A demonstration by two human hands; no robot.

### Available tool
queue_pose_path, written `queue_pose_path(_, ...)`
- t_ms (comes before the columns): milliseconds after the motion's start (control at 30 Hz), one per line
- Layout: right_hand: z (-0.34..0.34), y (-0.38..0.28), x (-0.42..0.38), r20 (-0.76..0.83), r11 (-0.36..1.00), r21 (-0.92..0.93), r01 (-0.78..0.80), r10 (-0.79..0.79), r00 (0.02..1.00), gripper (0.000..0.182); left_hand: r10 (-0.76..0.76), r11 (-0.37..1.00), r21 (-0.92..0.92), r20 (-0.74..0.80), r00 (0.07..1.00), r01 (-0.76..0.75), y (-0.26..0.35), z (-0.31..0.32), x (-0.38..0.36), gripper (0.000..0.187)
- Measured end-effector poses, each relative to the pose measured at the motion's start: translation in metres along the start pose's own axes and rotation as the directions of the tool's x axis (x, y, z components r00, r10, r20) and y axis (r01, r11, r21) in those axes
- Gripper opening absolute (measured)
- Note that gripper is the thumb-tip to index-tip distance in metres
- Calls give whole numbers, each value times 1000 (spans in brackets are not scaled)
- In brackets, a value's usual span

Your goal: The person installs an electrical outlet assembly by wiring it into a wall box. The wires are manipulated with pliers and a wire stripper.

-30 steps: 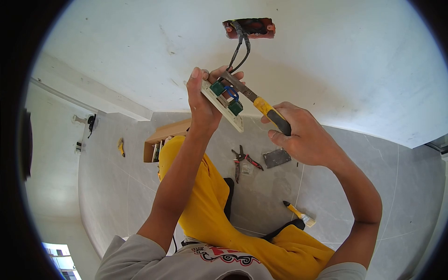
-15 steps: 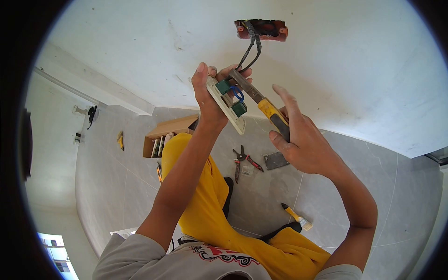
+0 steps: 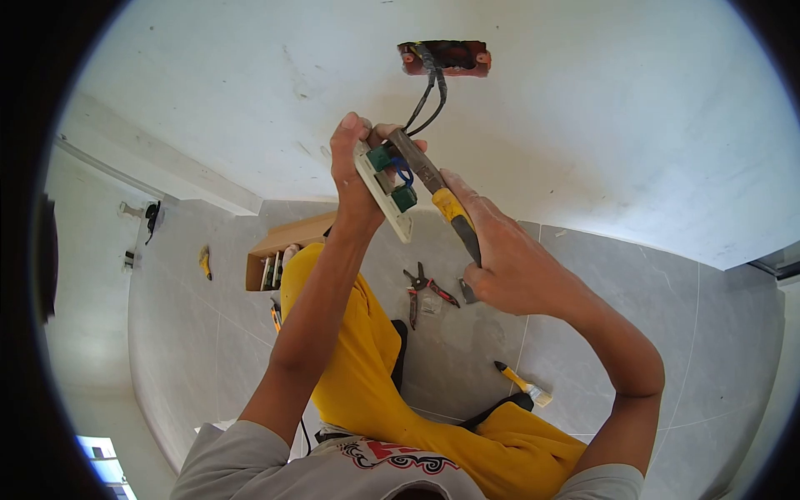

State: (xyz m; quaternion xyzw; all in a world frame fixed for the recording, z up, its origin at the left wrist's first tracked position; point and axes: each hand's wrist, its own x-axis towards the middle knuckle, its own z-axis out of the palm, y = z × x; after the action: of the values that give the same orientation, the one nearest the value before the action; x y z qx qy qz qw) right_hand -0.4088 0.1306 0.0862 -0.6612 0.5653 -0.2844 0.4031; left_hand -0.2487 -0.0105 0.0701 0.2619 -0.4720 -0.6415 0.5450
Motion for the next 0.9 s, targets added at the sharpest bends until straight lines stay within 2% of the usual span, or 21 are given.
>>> queue_pose_path(100, -10, 20, 0, -50, 998, 49, 35, -33, 998, 100, -93, 985, -135, 93, 991, 105, 0, -2, 2, 35)
queue_pose_path(133, -20, 28, 0, 15, 996, 72, 61, -63, 998, 98, -95, 986, -125, 107, 990, 108, 0, -6, 4, 35)
queue_pose_path(200, -36, 43, -4, 67, 990, 101, 100, -107, 992, 97, -256, 952, -163, 49, 965, 261, 3, -19, 10, 36)
queue_pose_path(233, -41, 53, -7, 178, 987, 158, -15, -13, 984, 89, -300, 929, -169, 178, 937, 330, 1, -35, 16, 33)
queue_pose_path(267, -46, 64, -12, 292, 970, 201, -137, 74, 953, 82, -300, 931, -156, 190, 935, 330, 4, -33, 15, 33)
queue_pose_path(333, -44, 105, -16, 366, 934, 238, -265, 166, 915, 57, -143, 984, -82, 187, 972, 160, 8, -31, 6, 35)
queue_pose_path(400, -33, 152, -24, 274, 918, 193, -346, 288, 918, 40, -137, 990, 5, 249, 959, 140, 17, -29, -1, 39)
queue_pose_path(433, -27, 189, -28, 262, 894, 179, -412, 360, 895, 47, 106, 947, 283, 179, 978, -154, 27, -17, -12, 39)
queue_pose_path(467, -19, 227, -32, 253, 861, 166, -481, 434, 865, 54, 351, 745, 539, 184, 918, -393, 33, -10, -23, 40)
queue_pose_path(500, -4, 257, -40, 247, 851, 189, -489, 441, 863, 54, 575, 474, 431, 509, 640, -768, 45, -23, -28, 47)
queue_pose_path(533, 13, 285, -53, 38, 863, 122, -491, 490, 871, 62, 536, 531, 359, 558, 633, -767, 76, -15, -57, 46)
queue_pose_path(567, 29, 307, -66, -170, 855, 48, -517, 517, 839, 71, 478, 491, 361, 650, 591, -793, 111, -15, -90, 40)
queue_pose_path(600, 41, 323, -76, -178, 837, 65, -544, 546, 819, 71, 679, 412, 207, 580, 451, -887, 126, -9, -125, 29)
queue_pose_path(633, 51, 338, -90, -252, 793, -19, -608, 585, 771, 77, 840, 302, 79, 449, 304, -950, 137, 0, -146, 18)
queue_pose_path(667, 60, 349, -105, -314, 737, -115, -667, 610, 728, 84, 902, 305, -481, 424, 86, -822, 132, 46, -135, 44)
queue_pose_path(700, 68, 357, -118, -298, 717, -130, -685, 631, 717, 84, 905, 319, -469, 408, 119, -823, 137, 49, -140, 44)
queue_pose_path(733, 74, 363, -128, -330, 676, -141, -723, 657, 678, 84, 898, 336, -474, 422, 125, -814, 142, 46, -144, 26)
queue_pose_path(767, 77, 368, -133, -365, 639, -153, -754, 673, 644, 84, 890, 348, -478, 438, 124, -806, 146, 43, -149, 19)
queue_pose_path(800, 80, 374, -137, -352, 632, -173, -755, 677, 647, 84, 893, 350, -462, 428, 141, -815, 149, 41, -154, 19)
queue_pose_path(867, 85, 379, -150, -422, 623, -224, -749, 631, 651, 86, 893, 232, -250, 438, 104, -940, 151, 39, -160, 23)
queue_pose_path(900, 84, 379, -156, -417, 618, -234, -750, 633, 652, 86, 895, 235, -243, 431, 112, -941, 151, 40, -162, 23)
